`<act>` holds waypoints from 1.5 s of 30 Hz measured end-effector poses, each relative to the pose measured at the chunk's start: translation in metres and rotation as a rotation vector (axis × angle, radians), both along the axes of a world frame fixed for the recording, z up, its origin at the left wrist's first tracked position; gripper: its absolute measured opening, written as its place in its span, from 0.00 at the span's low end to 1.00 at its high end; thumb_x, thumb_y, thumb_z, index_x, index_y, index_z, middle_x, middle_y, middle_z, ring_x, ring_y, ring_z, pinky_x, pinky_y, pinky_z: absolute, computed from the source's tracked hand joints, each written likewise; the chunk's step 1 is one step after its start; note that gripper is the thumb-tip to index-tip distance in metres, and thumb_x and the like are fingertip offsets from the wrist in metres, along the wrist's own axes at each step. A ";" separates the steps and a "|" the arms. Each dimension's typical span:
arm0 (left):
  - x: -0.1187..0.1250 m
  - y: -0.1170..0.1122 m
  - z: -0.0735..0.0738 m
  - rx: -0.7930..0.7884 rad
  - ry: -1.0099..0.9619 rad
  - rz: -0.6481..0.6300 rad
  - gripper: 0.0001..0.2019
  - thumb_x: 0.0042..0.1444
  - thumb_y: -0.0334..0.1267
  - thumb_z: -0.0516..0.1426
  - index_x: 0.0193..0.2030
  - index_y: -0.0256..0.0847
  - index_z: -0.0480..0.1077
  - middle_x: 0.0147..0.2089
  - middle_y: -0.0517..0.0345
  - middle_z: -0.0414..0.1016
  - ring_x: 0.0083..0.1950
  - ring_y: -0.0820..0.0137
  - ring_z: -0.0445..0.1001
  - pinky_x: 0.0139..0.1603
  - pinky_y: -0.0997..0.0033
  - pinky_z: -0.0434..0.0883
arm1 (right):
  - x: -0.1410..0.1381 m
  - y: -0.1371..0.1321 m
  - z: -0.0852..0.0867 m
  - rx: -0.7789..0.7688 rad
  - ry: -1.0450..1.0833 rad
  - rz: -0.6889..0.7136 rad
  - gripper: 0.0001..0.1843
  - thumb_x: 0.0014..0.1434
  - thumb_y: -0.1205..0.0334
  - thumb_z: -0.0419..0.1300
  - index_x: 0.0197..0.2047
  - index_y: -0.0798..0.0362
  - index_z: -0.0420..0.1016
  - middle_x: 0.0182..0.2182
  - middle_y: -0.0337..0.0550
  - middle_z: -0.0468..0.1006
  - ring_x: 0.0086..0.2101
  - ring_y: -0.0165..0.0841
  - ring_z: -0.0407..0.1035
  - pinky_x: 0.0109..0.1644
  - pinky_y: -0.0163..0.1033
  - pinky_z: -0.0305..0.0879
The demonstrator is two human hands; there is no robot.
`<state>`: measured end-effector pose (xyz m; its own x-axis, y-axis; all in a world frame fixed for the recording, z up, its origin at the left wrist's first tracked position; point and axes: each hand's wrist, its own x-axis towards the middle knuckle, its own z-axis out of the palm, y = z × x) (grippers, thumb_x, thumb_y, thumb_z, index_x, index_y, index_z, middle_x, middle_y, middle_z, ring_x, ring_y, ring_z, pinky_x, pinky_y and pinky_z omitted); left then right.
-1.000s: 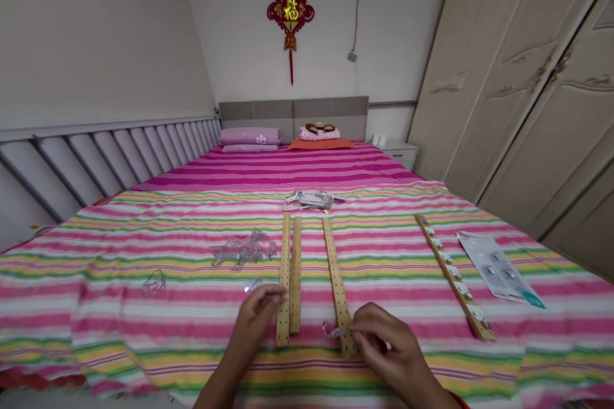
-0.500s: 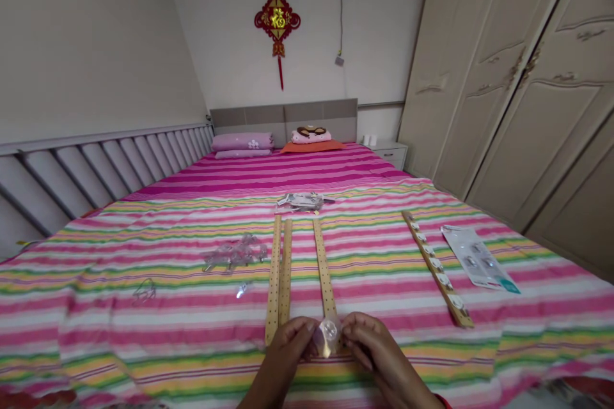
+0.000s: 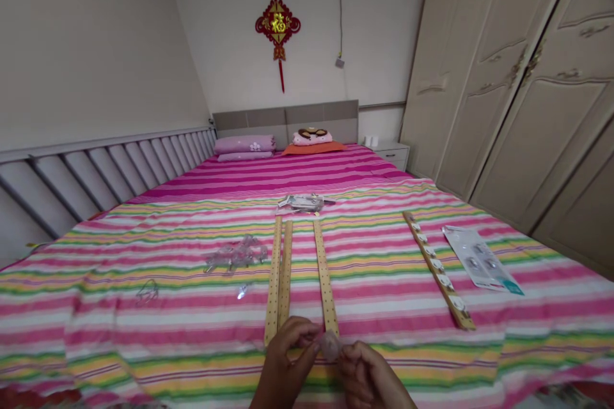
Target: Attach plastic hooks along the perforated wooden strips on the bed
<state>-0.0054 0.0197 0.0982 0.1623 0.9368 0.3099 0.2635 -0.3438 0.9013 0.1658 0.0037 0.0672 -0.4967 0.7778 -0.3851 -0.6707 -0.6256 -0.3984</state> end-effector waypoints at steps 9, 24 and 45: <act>-0.005 0.005 0.008 -0.127 -0.039 -0.039 0.05 0.49 0.39 0.61 0.29 0.41 0.77 0.32 0.53 0.78 0.36 0.67 0.75 0.36 0.71 0.71 | -0.006 -0.010 0.004 -0.009 -0.078 0.099 0.06 0.45 0.63 0.59 0.22 0.56 0.67 0.12 0.26 0.56 0.10 0.17 0.40 0.14 0.27 0.32; 0.015 0.038 -0.003 -0.513 -0.276 0.035 0.15 0.36 0.44 0.66 0.30 0.35 0.75 0.25 0.57 0.76 0.29 0.69 0.74 0.33 0.71 0.69 | 0.005 0.009 0.003 0.462 -0.779 -0.299 0.26 0.39 0.38 0.67 0.21 0.55 0.72 0.16 0.34 0.69 0.12 0.20 0.50 0.15 0.31 0.41; 0.035 0.072 -0.043 -0.427 0.052 0.157 0.03 0.44 0.33 0.56 0.25 0.39 0.71 0.24 0.60 0.73 0.29 0.69 0.72 0.32 0.72 0.66 | 0.001 0.045 -0.038 0.437 -0.887 -0.419 0.10 0.38 0.57 0.58 0.14 0.50 0.63 0.12 0.31 0.60 0.18 0.27 0.53 0.24 0.35 0.51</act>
